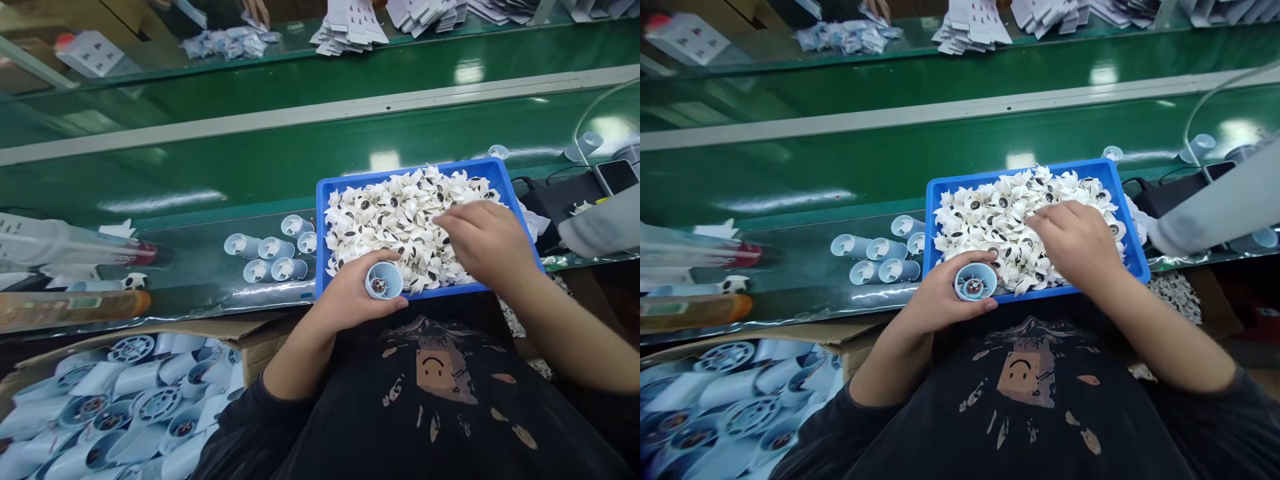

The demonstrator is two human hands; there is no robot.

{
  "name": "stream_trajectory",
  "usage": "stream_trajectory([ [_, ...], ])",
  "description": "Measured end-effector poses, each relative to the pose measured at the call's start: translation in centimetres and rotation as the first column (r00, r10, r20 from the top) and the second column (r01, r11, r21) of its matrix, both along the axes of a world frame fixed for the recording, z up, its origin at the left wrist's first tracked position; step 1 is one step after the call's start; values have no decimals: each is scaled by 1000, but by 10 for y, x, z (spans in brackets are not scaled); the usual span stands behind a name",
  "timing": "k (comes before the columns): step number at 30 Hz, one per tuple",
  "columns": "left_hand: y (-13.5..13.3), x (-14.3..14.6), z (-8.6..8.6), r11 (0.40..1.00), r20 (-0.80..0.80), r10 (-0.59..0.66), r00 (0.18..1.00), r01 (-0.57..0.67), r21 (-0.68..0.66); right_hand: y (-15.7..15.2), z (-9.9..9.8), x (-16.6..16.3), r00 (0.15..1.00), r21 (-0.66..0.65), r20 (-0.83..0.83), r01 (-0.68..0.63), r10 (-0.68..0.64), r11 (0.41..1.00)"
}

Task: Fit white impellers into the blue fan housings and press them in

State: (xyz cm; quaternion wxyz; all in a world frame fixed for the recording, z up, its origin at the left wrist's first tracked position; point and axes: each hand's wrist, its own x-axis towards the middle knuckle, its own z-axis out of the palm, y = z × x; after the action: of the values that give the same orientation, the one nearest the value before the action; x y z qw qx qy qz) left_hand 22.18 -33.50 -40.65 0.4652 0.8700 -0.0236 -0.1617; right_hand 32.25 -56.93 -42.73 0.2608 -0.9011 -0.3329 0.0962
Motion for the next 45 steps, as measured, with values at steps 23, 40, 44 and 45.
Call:
stream_trajectory([
  [23, 12, -10, -8, 972, 169, 155, 973, -119, -204, 11, -19, 28, 864, 406, -435, -63, 254, 912],
  [40, -14, -14, -13, 953, 634, -170, 754, -37, 300, 39, 10, -39, 986, 453, -14, -142, 166, 880],
  [44, -30, -17, -12, 952, 680, -141, 720, -89, 293, 37, 2, -37, 988, 506, -84, -73, 133, 860],
  [45, -31, -14, -9, 957, 676, -159, 719, -56, 284, 33, 2, -38, 990, 520, -94, -45, 109, 853],
])
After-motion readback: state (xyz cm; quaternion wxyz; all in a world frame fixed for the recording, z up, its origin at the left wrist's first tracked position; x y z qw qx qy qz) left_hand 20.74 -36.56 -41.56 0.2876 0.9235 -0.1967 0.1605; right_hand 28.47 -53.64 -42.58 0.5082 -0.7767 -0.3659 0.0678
